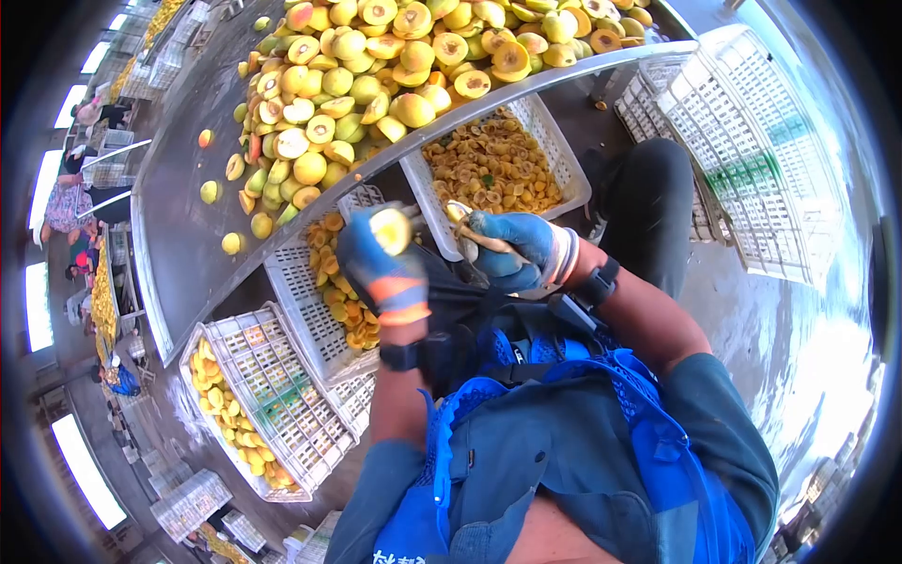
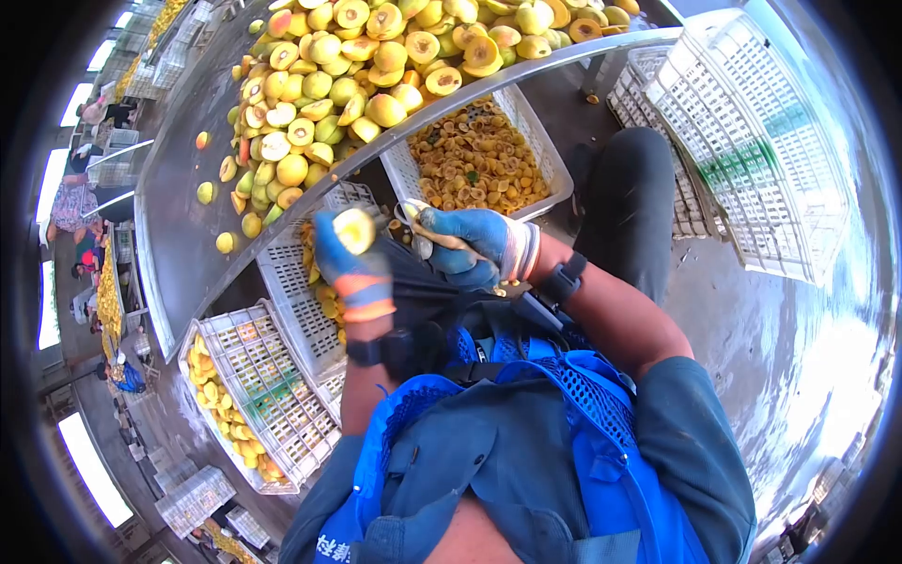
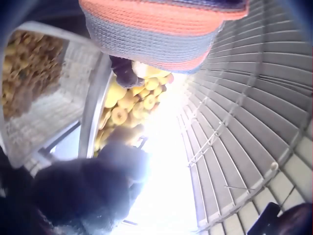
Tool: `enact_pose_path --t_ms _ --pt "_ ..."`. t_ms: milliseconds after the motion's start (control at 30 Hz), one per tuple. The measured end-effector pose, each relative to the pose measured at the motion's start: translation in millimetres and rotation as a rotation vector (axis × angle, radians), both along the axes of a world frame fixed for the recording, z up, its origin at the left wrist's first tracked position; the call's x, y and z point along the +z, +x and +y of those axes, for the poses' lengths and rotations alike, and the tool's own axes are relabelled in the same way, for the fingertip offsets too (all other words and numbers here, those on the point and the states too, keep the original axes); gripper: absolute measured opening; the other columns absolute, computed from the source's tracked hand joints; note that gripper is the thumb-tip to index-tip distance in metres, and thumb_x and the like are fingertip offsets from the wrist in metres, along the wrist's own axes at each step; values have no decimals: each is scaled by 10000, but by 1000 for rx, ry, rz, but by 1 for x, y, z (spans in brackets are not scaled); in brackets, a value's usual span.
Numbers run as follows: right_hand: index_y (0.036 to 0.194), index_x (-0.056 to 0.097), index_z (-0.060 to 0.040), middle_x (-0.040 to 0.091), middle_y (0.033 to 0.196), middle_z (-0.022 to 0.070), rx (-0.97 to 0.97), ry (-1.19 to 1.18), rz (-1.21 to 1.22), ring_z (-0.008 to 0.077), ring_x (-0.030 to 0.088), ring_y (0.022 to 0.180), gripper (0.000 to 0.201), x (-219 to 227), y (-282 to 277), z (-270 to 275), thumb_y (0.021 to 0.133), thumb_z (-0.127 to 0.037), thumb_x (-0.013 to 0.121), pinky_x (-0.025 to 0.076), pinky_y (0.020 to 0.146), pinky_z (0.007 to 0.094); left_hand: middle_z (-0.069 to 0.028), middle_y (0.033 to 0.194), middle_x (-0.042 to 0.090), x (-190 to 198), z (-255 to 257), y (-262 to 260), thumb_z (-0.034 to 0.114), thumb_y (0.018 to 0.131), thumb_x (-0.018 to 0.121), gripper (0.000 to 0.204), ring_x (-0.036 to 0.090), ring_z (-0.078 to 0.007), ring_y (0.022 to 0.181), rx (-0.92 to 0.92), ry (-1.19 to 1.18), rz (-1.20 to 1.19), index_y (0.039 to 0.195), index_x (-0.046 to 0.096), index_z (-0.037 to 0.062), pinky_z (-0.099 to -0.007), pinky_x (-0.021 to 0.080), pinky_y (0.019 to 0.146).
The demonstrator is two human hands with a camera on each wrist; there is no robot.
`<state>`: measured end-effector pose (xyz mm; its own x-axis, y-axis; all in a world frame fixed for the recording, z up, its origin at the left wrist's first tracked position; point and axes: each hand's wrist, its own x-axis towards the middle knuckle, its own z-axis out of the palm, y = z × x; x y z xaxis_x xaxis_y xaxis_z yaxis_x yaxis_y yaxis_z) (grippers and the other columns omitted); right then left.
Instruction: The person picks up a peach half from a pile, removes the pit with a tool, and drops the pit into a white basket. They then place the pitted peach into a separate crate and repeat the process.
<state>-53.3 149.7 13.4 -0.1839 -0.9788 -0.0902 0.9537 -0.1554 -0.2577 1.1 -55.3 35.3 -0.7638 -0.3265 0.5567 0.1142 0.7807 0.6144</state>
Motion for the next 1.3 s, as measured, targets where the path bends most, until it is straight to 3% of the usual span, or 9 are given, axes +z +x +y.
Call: enact_pose_path --t_ms 67,133,200,433,633,767,867,1067,1300 --pt "1071 646 -64 542 604 59 -47 325 254 155 495 440 436 11 -11 4 1081 -478 510 428 414 318 -116 956 688 -32 -67 18 -78 816 732 251 728 -216 846 132 573 163 1037 640 1 -335 622 699" --pt "1038 651 -4 679 719 184 -447 875 1443 343 672 626 471 -34 -4 -7 1064 -457 529 537 604 463 -154 1059 695 -15 -116 42 174 950 755 288 679 -269 987 445 301 -61 1160 673 -5 -389 562 856" --pt "1043 644 48 705 887 300 -165 1165 1323 465 707 873 458 -37 -12 -1 1033 -406 581 538 767 516 -173 1074 702 -8 -143 46 147 930 778 252 678 -280 992 454 -367 -237 1115 711 -10 -387 549 871" --pt "1068 633 39 689 866 306 -263 988 1259 473 699 862 442 -47 1 -4 1031 -400 593 520 728 521 -228 1174 700 -10 -48 -125 306 916 779 444 676 -381 1070 -79 -99 -138 1230 692 5 -435 537 952" --pt "1051 609 24 676 826 200 -369 1059 1179 289 655 755 365 -29 -11 16 1028 -339 642 504 676 432 -280 1177 691 -22 -15 -195 439 800 802 641 634 -482 1089 -21 -423 -536 1282 668 38 -537 507 979" --pt "1042 606 13 638 823 108 -516 960 1122 159 577 776 303 -27 -12 14 1045 -289 629 490 680 389 -105 1183 685 -59 -54 -178 146 890 807 535 649 -201 1086 -261 417 -185 1367 601 19 -318 555 935" --pt "1138 621 30 672 851 142 -628 848 1139 178 610 785 313 1 -22 7 1059 -273 614 517 700 390 -125 1369 584 -9 -36 -125 38 917 736 745 630 -230 1190 -412 1205 -100 1562 364 59 -362 591 973" --pt "1135 625 18 708 896 216 -588 755 1151 311 712 822 312 43 -31 -19 1066 -284 595 536 715 423 -116 1450 533 -4 -4 -61 7 899 710 806 596 -257 1256 -558 1373 -131 1604 330 110 -409 528 1072" --pt "1080 621 12 696 889 298 -457 1001 1284 475 701 883 415 35 -14 -23 1049 -400 580 539 734 509 -123 1357 606 -6 31 -37 330 1022 570 521 609 -291 1233 -408 1776 40 1477 484 91 -432 502 1077"
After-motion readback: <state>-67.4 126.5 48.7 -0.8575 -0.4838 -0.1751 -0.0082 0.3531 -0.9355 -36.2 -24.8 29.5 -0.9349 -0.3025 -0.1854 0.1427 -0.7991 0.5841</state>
